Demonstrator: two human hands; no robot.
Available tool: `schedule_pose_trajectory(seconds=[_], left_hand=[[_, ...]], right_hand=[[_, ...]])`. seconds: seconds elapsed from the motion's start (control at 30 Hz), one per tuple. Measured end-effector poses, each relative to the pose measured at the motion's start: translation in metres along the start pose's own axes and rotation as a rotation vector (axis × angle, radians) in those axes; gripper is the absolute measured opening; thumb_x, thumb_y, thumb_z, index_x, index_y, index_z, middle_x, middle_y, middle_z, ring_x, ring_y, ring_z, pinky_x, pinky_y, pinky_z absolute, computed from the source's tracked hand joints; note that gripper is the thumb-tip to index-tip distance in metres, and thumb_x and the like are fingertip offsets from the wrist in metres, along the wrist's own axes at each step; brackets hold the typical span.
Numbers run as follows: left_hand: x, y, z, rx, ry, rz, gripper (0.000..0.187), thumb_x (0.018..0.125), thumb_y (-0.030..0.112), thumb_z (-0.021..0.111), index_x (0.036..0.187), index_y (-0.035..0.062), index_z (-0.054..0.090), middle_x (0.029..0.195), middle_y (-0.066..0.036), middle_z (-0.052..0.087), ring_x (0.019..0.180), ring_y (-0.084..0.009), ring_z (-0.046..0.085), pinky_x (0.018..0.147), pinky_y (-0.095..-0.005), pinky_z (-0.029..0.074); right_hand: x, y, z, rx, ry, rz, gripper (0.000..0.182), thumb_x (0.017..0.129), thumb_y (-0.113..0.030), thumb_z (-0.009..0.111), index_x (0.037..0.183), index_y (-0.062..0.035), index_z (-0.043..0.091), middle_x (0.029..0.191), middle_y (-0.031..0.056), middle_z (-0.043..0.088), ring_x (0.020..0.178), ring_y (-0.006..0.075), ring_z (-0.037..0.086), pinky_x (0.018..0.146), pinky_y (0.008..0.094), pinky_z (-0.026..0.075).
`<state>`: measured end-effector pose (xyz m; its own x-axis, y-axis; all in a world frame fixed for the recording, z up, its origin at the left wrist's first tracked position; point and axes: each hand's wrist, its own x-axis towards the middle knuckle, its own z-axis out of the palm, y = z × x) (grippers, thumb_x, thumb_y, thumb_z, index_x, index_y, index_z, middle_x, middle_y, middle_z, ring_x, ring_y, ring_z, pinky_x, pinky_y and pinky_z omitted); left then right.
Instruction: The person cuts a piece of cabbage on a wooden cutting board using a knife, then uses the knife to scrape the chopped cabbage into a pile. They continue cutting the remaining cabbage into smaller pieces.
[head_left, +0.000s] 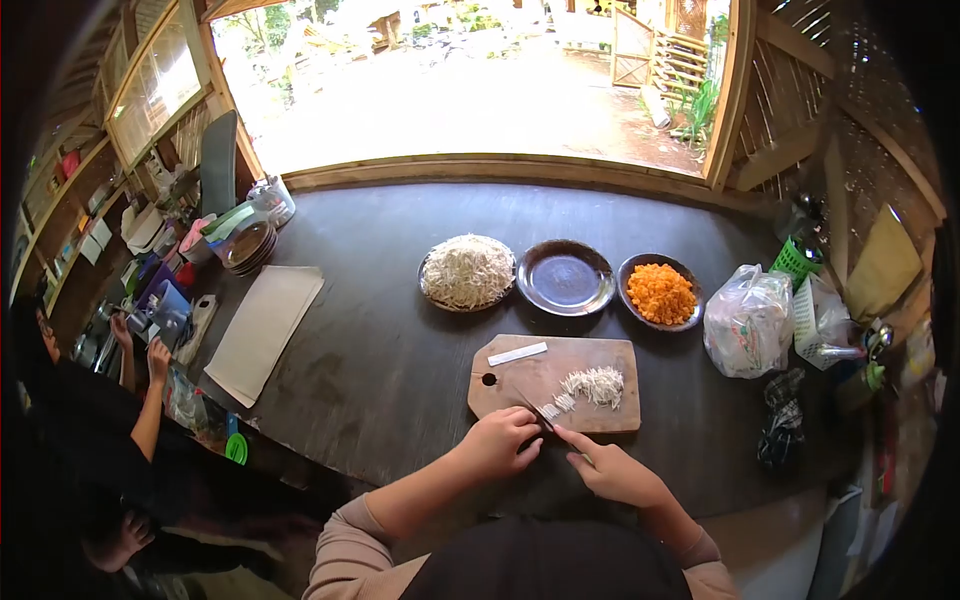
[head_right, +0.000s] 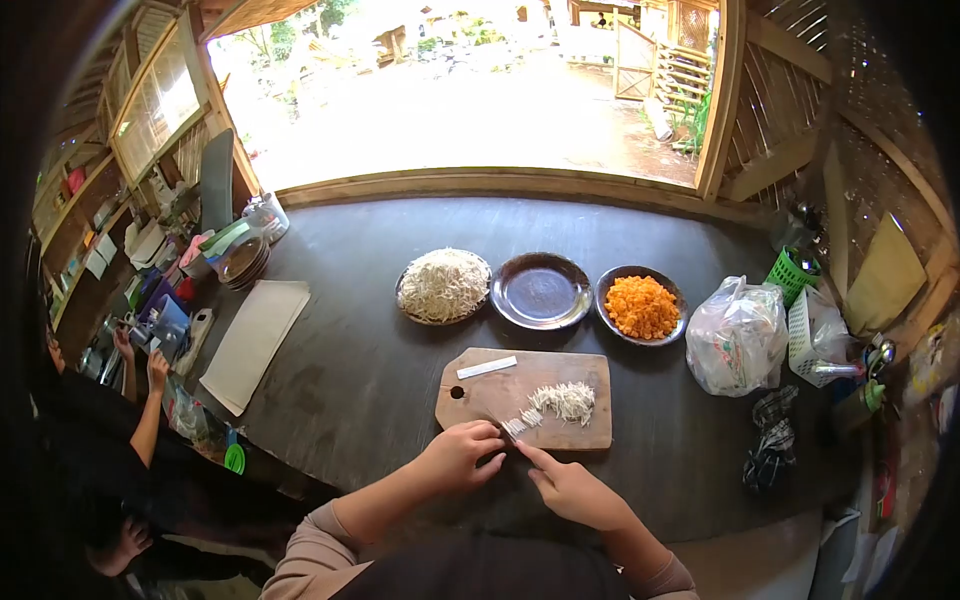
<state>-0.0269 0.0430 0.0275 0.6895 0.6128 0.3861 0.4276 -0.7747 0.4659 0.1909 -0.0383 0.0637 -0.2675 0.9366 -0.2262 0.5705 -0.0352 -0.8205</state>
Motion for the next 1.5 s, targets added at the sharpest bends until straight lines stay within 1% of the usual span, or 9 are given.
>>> schedule_pose_trajectory(seconds=[0.17,0.3,0.4,0.47,0.7,1.0,1.2,1.27,1.5], left_hand=[[0.015,-0.024,-0.003,-0.052,-0.151,0.246,0.016,0.084,0.014,0.067,0.095,0.0025,0.07,0.098,-0.011,0.067,0.098,-0.0274,0.065,0.085,-0.037,0.054],[0.014,-0.039,0.004,-0.132,-0.103,0.267,0.016,0.084,0.014,0.068,0.096,0.0031,0.07,0.1,-0.009,0.067,0.099,-0.0261,0.065,0.087,-0.0371,0.053],[0.008,-0.035,0.002,-0.089,-0.086,0.252,0.017,0.085,0.015,0.067,0.097,0.0035,0.07,0.103,-0.008,0.067,0.101,-0.0252,0.064,0.089,-0.0372,0.052],[0.005,-0.033,0.002,-0.028,-0.087,0.226,0.019,0.086,0.018,0.066,0.099,0.0036,0.07,0.106,-0.008,0.068,0.103,-0.0253,0.064,0.091,-0.0375,0.051],[-0.003,-0.028,0.003,0.015,-0.04,0.175,0.021,0.088,0.022,0.064,0.098,0.0052,0.071,0.108,-0.007,0.067,0.107,-0.0237,0.063,0.089,-0.0371,0.05],[-0.009,-0.017,0.011,0.136,0.029,0.097,0.02,0.088,0.027,0.064,0.091,0.0099,0.072,0.101,-0.001,0.067,0.1,-0.0178,0.062,0.08,-0.0349,0.047],[-0.01,-0.015,0.019,0.217,0.016,0.082,0.021,0.088,0.029,0.063,0.087,0.0105,0.071,0.097,0.0,0.067,0.1,-0.0175,0.06,0.077,-0.0357,0.046],[-0.009,-0.014,0.016,0.23,-0.027,0.083,0.02,0.087,0.029,0.063,0.082,0.0099,0.069,0.091,0.0,0.065,0.096,-0.0182,0.06,0.076,-0.0355,0.045],[-0.008,-0.013,0.017,0.228,-0.011,0.09,0.021,0.087,0.029,0.063,0.079,0.0095,0.068,0.086,-0.002,0.062,0.092,-0.0195,0.059,0.076,-0.035,0.045]], right_hand=[[-0.009,0.008,0.008,0.076,0.121,0.055,0.052,0.094,-0.016,0.056,0.144,-0.0163,0.044,0.07,0.0222,0.062,0.063,0.0338,0.063,0.068,0.0392,0.05],[-0.014,-0.004,0.012,0.07,0.171,0.132,0.051,0.093,-0.014,0.057,0.143,-0.0127,0.044,0.07,0.0187,0.061,0.063,0.0302,0.062,0.067,0.0381,0.05],[-0.016,-0.001,0.023,0.063,0.188,0.075,0.05,0.093,-0.011,0.056,0.142,-0.0094,0.044,0.075,0.0189,0.063,0.066,0.0296,0.062,0.068,0.0379,0.05],[-0.016,0.005,0.032,0.163,0.179,0.06,0.05,0.093,-0.008,0.055,0.142,-0.0088,0.044,0.079,0.02,0.064,0.07,0.03,0.065,0.07,0.0377,0.051],[-0.019,0.0,0.039,0.085,0.23,0.078,0.046,0.093,-0.008,0.056,0.138,-0.0072,0.049,0.078,0.0205,0.065,0.07,0.0309,0.067,0.069,0.0373,0.052],[-0.025,-0.009,0.037,0.022,0.247,0.067,0.04,0.093,-0.01,0.059,0.133,-0.0073,0.055,0.076,0.023,0.064,0.066,0.0331,0.068,0.062,0.0371,0.051],[-0.023,-0.003,0.039,-0.092,0.26,0.008,0.04,0.09,-0.006,0.061,0.13,-0.0067,0.056,0.083,0.0259,0.065,0.074,0.0416,0.066,0.064,0.0394,0.051],[-0.019,0.004,0.043,-0.129,0.287,-0.094,0.042,0.089,-0.004,0.061,0.13,-0.0057,0.056,0.09,0.0269,0.066,0.08,0.0444,0.065,0.067,0.0423,0.052],[-0.011,0.003,0.045,-0.139,0.29,-0.182,0.041,0.09,-0.003,0.06,0.131,-0.0051,0.056,0.093,0.0283,0.065,0.082,0.0452,0.064,0.069,0.0442,0.052]])
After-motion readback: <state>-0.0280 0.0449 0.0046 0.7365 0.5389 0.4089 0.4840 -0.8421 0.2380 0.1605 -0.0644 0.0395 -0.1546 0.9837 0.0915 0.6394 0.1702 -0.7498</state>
